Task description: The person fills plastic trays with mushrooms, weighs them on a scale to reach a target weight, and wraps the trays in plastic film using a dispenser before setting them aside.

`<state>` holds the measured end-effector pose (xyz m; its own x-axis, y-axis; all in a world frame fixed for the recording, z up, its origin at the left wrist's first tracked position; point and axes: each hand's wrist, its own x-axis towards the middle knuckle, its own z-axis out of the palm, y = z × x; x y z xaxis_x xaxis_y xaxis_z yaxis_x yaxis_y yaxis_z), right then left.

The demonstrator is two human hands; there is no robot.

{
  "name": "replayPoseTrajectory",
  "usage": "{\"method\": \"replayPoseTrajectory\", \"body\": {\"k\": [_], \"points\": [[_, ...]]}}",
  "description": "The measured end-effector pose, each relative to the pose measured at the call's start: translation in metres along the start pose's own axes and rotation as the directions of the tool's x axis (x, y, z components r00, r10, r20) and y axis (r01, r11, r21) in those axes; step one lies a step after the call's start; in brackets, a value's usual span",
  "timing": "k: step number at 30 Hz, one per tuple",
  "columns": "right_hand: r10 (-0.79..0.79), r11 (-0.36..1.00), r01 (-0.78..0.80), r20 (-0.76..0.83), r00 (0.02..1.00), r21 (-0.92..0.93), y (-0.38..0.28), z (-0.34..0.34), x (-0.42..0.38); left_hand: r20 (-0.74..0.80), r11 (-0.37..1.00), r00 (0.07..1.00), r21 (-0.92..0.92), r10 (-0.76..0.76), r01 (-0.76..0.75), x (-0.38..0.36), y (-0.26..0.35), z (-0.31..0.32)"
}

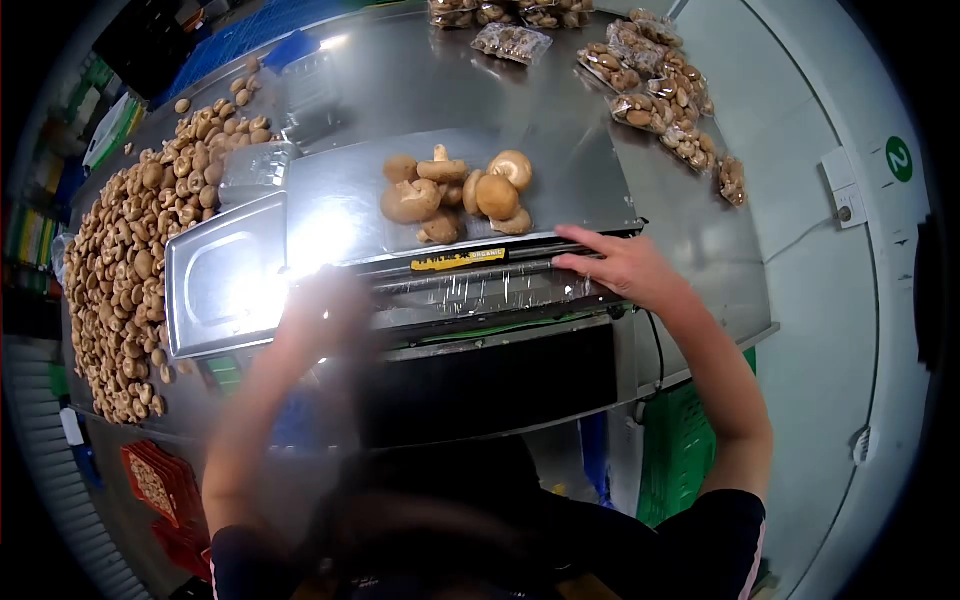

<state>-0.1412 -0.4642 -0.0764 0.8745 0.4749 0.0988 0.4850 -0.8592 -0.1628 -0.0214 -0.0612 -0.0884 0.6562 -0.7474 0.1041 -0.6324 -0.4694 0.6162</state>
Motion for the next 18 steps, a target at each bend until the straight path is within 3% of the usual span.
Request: {"method": "replayPoseTrajectory", "body": {"k": [1, 3, 4, 5, 6, 7, 9, 11, 12, 13, 14, 15, 16, 17, 18], "points": [[0.019, 0.991, -0.012, -0.051, 0.999, 0.131, 0.001, 0.009, -0.005, -0.038, 0.998, 0.999, -0.061, 0.012, -0.014, 0.000, 0.001, -0.002], [0.067, 0.927, -0.010, -0.140, 0.988, 0.375, -0.002, 0.023, -0.010, 0.004, 0.961, 0.987, -0.229, -0.159, 0.155, -0.007, 0.007, -0.004], [0.246, 0.831, -0.134, -0.142, 0.959, 0.540, -0.006, 0.022, -0.017, 0.041, 0.930, 0.976, -0.299, -0.212, 0.214, -0.014, -0.002, -0.002], [0.355, 0.735, -0.247, -0.048, 0.934, 0.631, -0.015, 0.012, -0.027, 0.076, 0.891, 0.962, -0.364, -0.262, 0.272, -0.022, -0.008, -0.002], [0.444, 0.619, -0.352, 0.057, 0.894, 0.703, -0.022, 0.003, -0.041, 0.075, 0.790, 0.955, -0.544, -0.288, 0.281, -0.033, -0.006, -0.006], [0.514, 0.482, -0.449, 0.172, 0.840, 0.752, -0.027, -0.007, -0.048, 0.047, 0.805, 0.950, -0.519, -0.309, 0.288, -0.044, -0.006, -0.014], [0.507, 0.473, -0.182, -0.098, 0.856, 0.862, -0.035, -0.032, -0.038, -0.149, 0.794, 0.958, -0.597, -0.247, 0.112, -0.059, -0.003, -0.033], [0.512, 0.587, -0.004, -0.367, 0.777, 0.810, -0.034, -0.058, -0.019, -0.381, 0.727, 0.919, -0.659, -0.101, -0.193, -0.034, 0.006, -0.064], [0.499, 0.694, 0.014, -0.495, 0.711, 0.720, -0.023, -0.070, 0.000, -0.490, 0.715, 0.868, -0.636, -0.081, -0.292, -0.012, 0.013, -0.080], [0.542, 0.692, 0.012, -0.530, 0.651, 0.722, -0.012, -0.079, 0.024, -0.592, 0.701, 0.803, -0.601, -0.068, -0.384, 0.015, 0.016, -0.091], [0.582, 0.688, 0.012, -0.562, 0.588, 0.725, 0.000, -0.084, 0.052, -0.632, 0.764, 0.767, -0.547, -0.109, -0.342, 0.045, 0.015, -0.092], [0.532, 0.716, -0.001, -0.545, 0.649, 0.698, 0.017, -0.079, 0.080, -0.674, 0.821, 0.725, -0.489, -0.142, -0.294, 0.077, 0.010, -0.091], [0.478, 0.745, -0.009, -0.524, 0.705, 0.667, 0.032, -0.065, 0.104, -0.658, 0.820, 0.740, -0.495, -0.138, -0.287, 0.107, -0.013, -0.078], [0.429, 0.841, -0.156, -0.461, 0.777, 0.519, 0.045, -0.039, 0.118, -0.544, 0.888, 0.825, -0.441, -0.152, -0.127, 0.127, -0.043, -0.058], [0.396, 0.902, -0.277, -0.382, 0.835, 0.330, 0.057, -0.006, 0.127, -0.344, 0.847, 0.921, -0.530, -0.180, -0.033, 0.140, -0.080, -0.027]]}}
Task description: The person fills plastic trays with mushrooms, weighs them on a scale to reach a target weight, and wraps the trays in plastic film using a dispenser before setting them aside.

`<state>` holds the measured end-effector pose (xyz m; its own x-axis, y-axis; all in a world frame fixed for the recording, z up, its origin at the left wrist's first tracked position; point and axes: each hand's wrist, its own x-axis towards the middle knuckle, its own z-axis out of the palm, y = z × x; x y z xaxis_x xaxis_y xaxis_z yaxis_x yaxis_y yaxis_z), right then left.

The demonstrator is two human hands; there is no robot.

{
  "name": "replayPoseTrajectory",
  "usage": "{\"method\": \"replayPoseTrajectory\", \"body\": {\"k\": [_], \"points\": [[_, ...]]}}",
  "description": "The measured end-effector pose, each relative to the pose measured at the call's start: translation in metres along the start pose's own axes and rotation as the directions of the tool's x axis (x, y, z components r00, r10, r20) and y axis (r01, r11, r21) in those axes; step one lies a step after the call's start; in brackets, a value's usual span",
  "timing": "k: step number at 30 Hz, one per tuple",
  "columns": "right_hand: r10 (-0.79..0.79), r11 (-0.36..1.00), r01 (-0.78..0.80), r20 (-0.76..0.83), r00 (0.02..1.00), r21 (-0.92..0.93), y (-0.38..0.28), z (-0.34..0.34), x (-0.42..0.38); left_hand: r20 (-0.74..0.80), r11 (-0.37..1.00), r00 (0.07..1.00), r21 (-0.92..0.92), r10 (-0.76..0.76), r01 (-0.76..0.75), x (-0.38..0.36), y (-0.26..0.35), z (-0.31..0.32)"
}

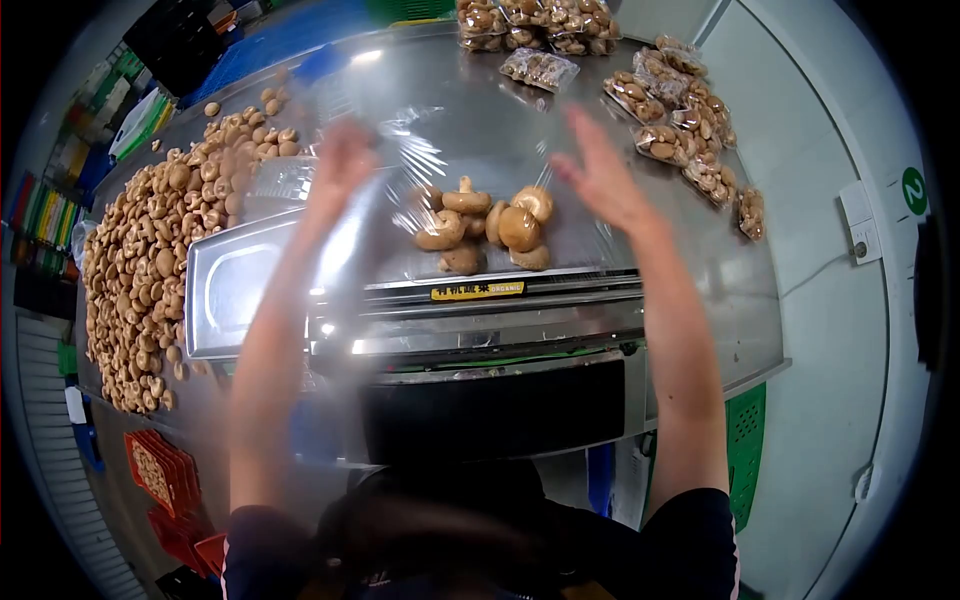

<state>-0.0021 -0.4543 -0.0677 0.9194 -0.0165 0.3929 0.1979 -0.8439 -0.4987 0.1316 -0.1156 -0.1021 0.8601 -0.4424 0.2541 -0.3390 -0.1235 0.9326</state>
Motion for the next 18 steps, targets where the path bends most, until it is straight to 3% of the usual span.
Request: {"method": "replayPoseTrajectory", "body": {"k": [1, 3, 5, 7, 8, 9, 12, 13, 14, 15, 17, 18], "points": [[0.127, 0.985, -0.146, 0.180, 0.975, 0.094, 0.017, 0.026, -0.006, 0.079, 0.971, 0.994, 0.232, -0.072, 0.052, -0.011, -0.006, 0.022], [0.116, 0.984, -0.051, 0.394, 0.912, -0.171, 0.011, 0.026, -0.023, 0.302, 0.879, 0.930, 0.474, -0.211, 0.046, -0.029, 0.001, 0.032], [0.147, 0.980, -0.188, 0.398, 0.906, 0.065, -0.014, 0.004, -0.033, 0.243, 0.888, 0.944, 0.450, -0.224, 0.094, -0.044, 0.020, 0.029], [0.185, 0.925, -0.313, 0.463, 0.867, 0.217, -0.042, -0.020, -0.045, 0.311, 0.943, 0.907, 0.261, -0.285, 0.207, -0.058, 0.065, 0.030], [0.201, 0.895, -0.372, 0.520, 0.830, 0.248, -0.052, -0.028, -0.053, 0.342, 0.914, 0.903, 0.389, -0.262, 0.117, -0.066, 0.070, 0.031], [0.212, 0.859, -0.434, 0.581, 0.786, 0.273, -0.064, -0.035, -0.063, 0.311, 0.869, 0.891, 0.469, -0.332, 0.160, -0.080, 0.080, 0.035], [0.286, 0.438, -0.681, 0.627, 0.724, 0.587, -0.102, -0.060, -0.098, 0.282, 0.873, 0.827, 0.182, -0.487, 0.452, -0.125, 0.108, 0.027], [0.308, 0.458, -0.686, 0.624, 0.718, 0.565, -0.116, -0.066, -0.113, 0.271, 0.838, 0.796, 0.097, -0.541, 0.537, -0.143, 0.124, 0.026], [0.338, 0.433, -0.732, 0.658, 0.673, 0.526, -0.125, -0.065, -0.131, 0.383, 0.907, 0.822, 0.180, -0.421, 0.381, -0.159, 0.119, 0.021], [0.366, 0.410, -0.772, 0.687, 0.627, 0.486, -0.132, -0.065, -0.145, 0.355, 0.811, 0.732, 0.179, -0.582, 0.557, -0.173, 0.131, 0.024], [0.426, 0.222, -0.846, 0.732, 0.531, 0.484, -0.132, -0.047, -0.177, 0.392, 0.725, 0.657, 0.042, -0.644, 0.687, -0.200, 0.131, 0.031], [0.456, 0.259, -0.851, 0.719, 0.525, 0.457, -0.129, -0.034, -0.196, 0.338, 0.692, 0.637, 0.066, -0.693, 0.719, -0.218, 0.124, 0.038]]}}
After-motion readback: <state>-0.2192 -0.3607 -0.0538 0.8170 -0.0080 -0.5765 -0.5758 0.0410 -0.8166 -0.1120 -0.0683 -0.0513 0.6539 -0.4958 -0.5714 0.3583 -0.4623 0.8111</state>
